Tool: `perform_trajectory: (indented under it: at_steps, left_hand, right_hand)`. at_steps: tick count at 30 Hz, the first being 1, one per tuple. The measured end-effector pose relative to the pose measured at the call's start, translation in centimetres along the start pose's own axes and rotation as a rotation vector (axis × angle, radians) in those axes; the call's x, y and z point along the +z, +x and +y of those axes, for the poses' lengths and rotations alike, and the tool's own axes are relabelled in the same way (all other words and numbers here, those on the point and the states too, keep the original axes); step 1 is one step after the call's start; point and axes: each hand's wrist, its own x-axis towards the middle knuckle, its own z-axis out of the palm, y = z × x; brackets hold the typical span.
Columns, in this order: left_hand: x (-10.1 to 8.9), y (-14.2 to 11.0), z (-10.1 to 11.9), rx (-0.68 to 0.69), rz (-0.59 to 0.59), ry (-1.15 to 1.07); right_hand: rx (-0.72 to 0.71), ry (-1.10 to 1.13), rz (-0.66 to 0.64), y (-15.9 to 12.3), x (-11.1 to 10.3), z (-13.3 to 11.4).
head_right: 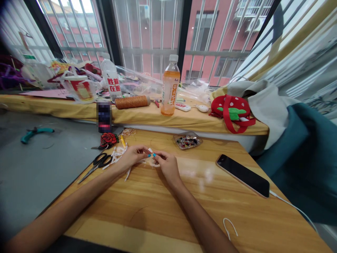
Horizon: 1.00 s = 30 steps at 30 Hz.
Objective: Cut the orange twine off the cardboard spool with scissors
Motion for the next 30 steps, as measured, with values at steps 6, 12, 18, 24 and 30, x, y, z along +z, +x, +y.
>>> perform_trajectory:
  at_steps: [6, 12, 18, 24, 30]
  left_hand:
    - [0.2, 0.0, -0.2, -0.091, 0.028, -0.088]
    - [0.5, 0.3, -0.9, -0.09, -0.02, -0.295]
    - [0.3, 0.4, -1.2, -0.071, -0.056, -0.292]
    - [0.0, -0.1, -0.4, -0.143, -0.155, -0.274]
    - [0.1, 0.0, -0.4, -0.197, -0.123, -0.321]
  right_hand:
    - [0.026, 0.011, -0.022, 0.0, 0.0, -0.1]
    - [0.065, 0.07, -0.053, 0.0, 0.0, -0.1]
    - [0.12, 0.159, -0.025, 0.0, -0.1, -0.1]
    - [0.151, 0.198, 0.015, 0.2, -0.4, 0.1]
    - [0.141, 0.182, 0.021, 0.3, -0.4, 0.2]
